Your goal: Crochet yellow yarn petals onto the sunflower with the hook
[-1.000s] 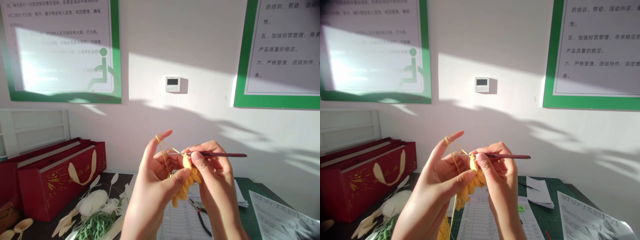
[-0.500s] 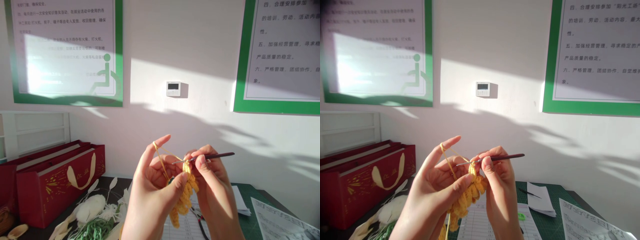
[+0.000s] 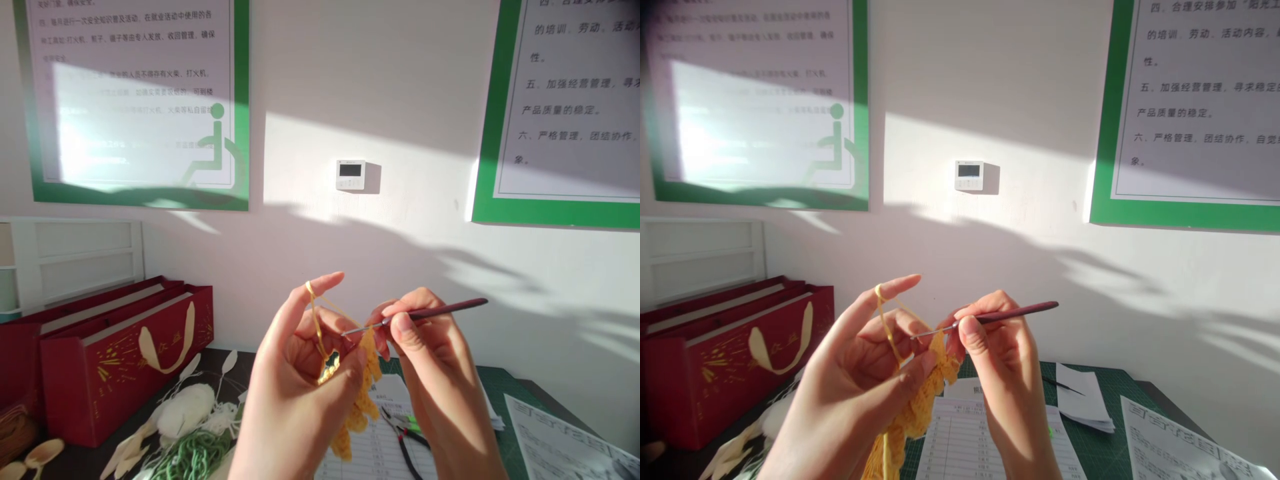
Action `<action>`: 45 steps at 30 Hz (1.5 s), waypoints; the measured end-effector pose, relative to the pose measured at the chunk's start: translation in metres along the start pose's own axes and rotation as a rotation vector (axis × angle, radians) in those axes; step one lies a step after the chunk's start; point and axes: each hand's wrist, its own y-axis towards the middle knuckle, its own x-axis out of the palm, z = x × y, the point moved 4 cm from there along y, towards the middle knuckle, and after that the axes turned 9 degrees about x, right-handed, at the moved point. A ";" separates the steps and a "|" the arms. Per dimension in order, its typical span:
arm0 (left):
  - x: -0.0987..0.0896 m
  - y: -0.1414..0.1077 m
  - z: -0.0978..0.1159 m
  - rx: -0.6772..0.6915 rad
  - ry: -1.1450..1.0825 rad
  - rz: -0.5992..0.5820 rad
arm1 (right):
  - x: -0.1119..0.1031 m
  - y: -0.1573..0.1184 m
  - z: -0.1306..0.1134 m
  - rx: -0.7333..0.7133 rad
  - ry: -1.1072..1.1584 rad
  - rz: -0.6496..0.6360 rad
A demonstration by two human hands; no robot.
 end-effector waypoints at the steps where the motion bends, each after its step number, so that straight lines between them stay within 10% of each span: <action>1: 0.000 0.000 -0.001 -0.001 0.003 -0.010 | -0.001 0.001 0.001 -0.014 -0.003 -0.004; 27: 0.002 0.010 -0.016 0.015 -0.036 -0.119 | -0.008 0.002 0.014 -0.067 0.003 0.141; 45: -0.003 0.011 -0.009 -0.047 -0.032 -0.074 | -0.008 0.009 0.014 -0.035 0.072 -0.042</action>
